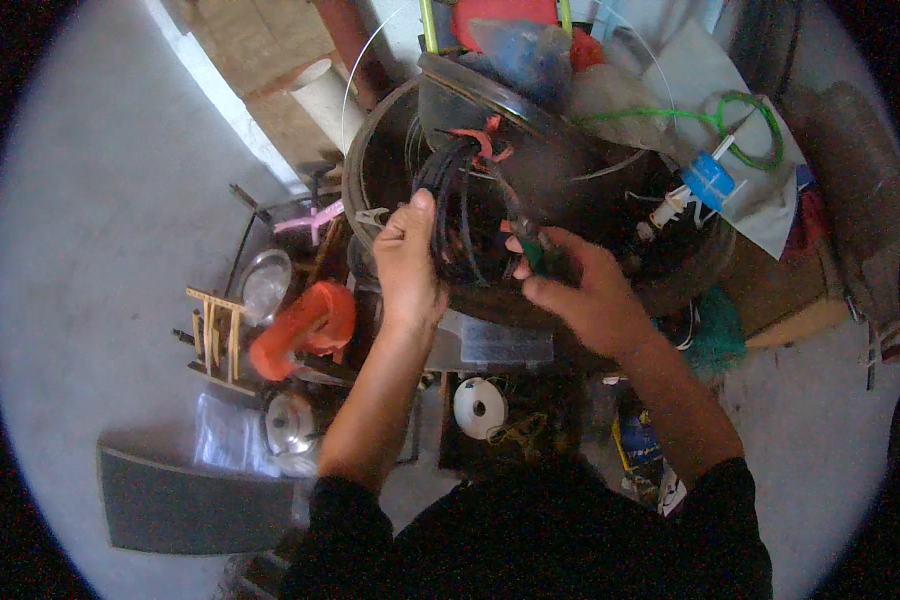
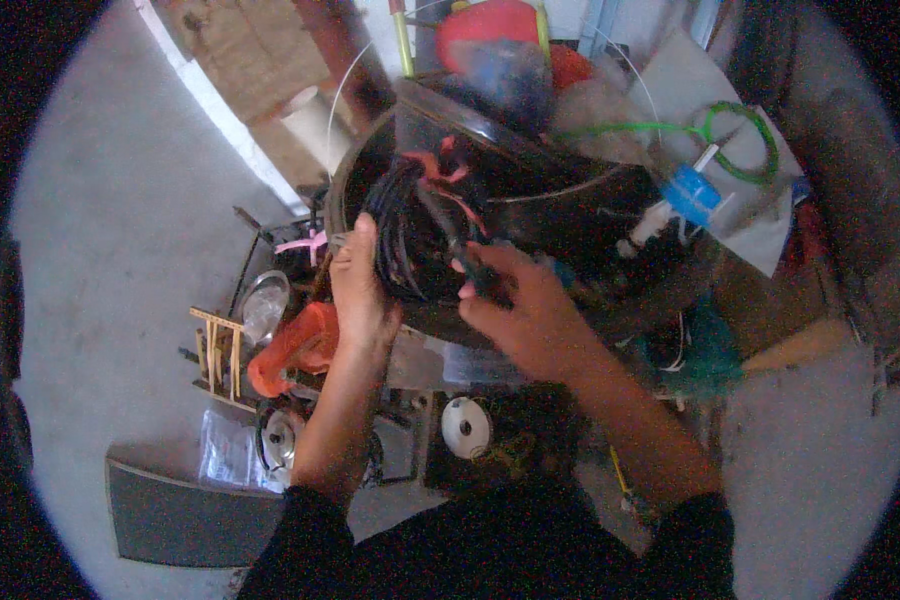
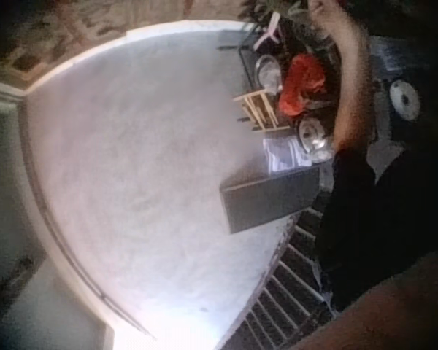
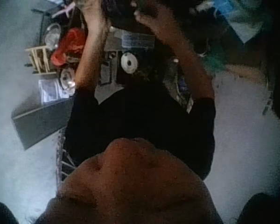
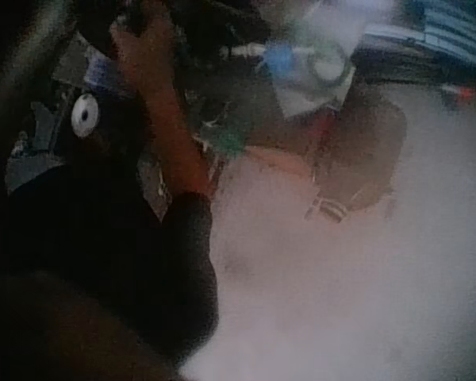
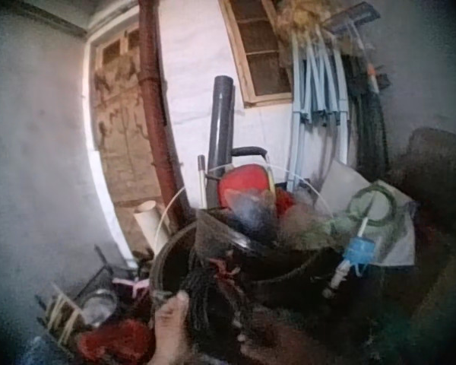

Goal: The person sits cross-legged on a chair and uses a screwdriver to adjust screws on a small white electrical component. They then walk to a storage area, retrieve a black cable with pliers, and return to the table to connect the cable to the component.

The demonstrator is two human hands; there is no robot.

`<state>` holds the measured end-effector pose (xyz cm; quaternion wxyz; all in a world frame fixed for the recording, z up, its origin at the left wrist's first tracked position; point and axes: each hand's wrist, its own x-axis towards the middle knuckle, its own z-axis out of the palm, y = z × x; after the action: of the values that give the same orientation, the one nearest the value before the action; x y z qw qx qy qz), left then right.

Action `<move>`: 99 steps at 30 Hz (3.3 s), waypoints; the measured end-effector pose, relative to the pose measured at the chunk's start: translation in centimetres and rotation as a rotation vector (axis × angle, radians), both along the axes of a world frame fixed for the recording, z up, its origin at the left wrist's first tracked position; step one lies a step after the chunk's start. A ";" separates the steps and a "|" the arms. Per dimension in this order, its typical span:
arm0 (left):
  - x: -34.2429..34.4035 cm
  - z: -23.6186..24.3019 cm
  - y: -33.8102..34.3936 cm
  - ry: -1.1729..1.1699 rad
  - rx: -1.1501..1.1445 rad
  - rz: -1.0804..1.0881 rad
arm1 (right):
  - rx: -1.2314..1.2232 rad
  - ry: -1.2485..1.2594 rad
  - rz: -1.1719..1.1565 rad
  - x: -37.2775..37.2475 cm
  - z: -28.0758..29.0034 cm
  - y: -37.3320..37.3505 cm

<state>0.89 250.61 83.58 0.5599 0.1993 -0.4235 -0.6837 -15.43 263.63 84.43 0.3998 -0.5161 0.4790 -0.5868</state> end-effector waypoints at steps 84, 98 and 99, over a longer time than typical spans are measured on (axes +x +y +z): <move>3.1 -2.8 1.3 -1.244 -1.517 0.150 | -0.054 0.998 -0.435 -9.5 3.0 -3.2; -0.6 -2.8 4.0 -1.087 -1.456 0.175 | 0.215 -0.588 -0.005 -4.3 4.7 1.1; -0.3 -2.5 4.2 -1.080 -1.511 0.167 | 0.271 -0.593 0.011 -5.6 4.9 1.5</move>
<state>0.59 254.86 81.07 0.3154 0.1030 -0.9433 0.0009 -20.99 265.08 89.35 0.5900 -0.2673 0.4128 -0.6403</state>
